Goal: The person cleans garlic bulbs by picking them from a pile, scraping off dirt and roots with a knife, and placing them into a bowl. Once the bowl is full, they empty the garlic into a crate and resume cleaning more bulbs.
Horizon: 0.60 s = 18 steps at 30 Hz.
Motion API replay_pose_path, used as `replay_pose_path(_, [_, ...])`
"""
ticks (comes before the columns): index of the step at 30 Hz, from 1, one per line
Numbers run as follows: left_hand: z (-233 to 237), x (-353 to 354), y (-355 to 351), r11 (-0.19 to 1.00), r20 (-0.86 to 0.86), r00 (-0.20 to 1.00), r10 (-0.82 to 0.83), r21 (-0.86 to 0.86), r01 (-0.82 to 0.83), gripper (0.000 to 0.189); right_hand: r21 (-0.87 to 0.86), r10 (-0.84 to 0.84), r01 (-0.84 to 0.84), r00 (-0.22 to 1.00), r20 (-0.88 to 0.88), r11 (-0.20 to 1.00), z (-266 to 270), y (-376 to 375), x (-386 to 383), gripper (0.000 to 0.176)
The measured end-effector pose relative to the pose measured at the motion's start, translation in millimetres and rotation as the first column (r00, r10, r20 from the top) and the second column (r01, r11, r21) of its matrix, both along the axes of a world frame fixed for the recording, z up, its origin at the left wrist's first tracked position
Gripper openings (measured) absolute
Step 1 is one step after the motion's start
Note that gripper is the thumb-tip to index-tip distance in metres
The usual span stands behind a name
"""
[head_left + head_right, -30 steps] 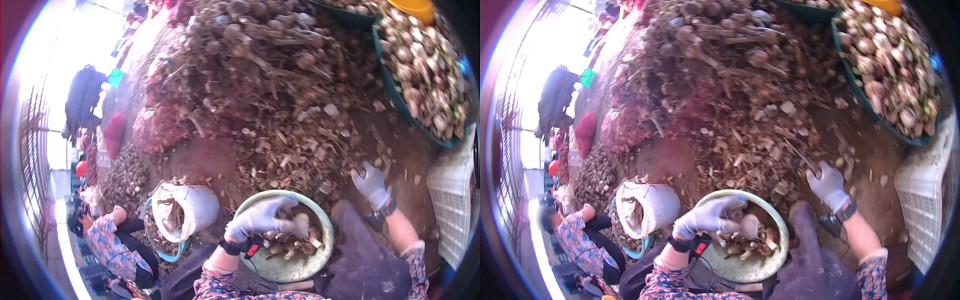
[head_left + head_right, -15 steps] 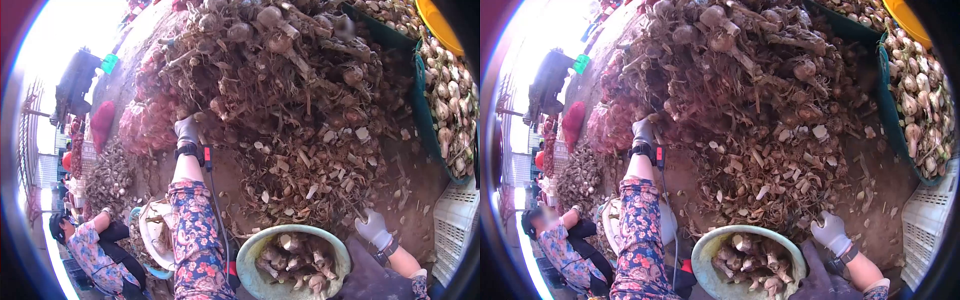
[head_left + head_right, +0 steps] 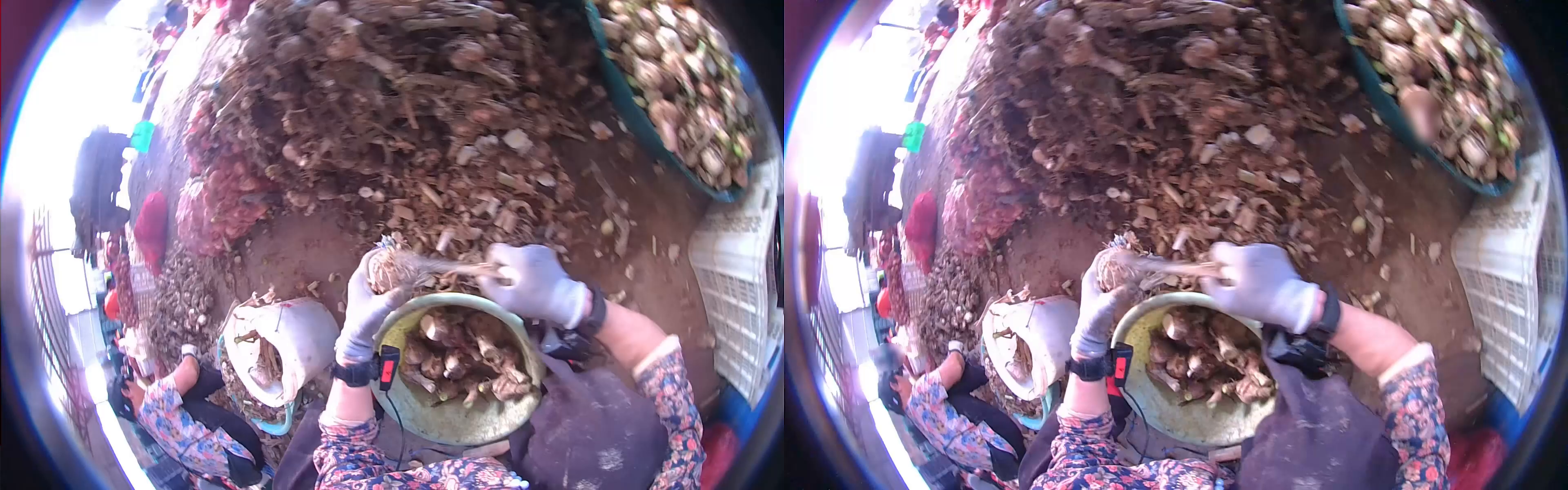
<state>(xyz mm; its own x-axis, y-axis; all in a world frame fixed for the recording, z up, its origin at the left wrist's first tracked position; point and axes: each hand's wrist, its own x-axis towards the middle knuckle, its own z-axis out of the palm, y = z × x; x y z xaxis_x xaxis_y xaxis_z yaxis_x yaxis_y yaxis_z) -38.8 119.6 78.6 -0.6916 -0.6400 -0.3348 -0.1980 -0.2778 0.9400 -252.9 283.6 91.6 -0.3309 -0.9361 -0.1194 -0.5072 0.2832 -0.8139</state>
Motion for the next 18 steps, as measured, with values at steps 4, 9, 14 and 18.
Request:
replay_pose_path(4, [16.4,-26.5,44.6,0.998,0.028,0.998,-0.050,0.031,0.049,0.070,-0.034,0.243,-0.249,0.963,-0.119,0.968,29.8,1.5,2.8,0.026])
replay_pose_path(9, [19.2,-35.5,61.2,0.994,-0.101,0.989,-0.108,-0.007,0.107,0.069,-0.044,0.251,-0.262,0.953,-0.172,0.964,29.3,22.0,-4.9,0.030])
replay_pose_path(14, [5.1,-27.5,80.1,0.987,-0.044,0.991,-0.127,0.089,0.131,0.063,-0.108,0.164,-0.181,0.975,-0.151,0.978,27.7,42.0,-6.7,0.031])
replay_pose_path(18, [-7.1,-24.0,87.2,0.989,0.018,0.997,-0.073,0.129,0.070,0.058,-0.098,0.163,-0.178,0.977,-0.140,0.979,20.3,47.3,-7.6,0.032])
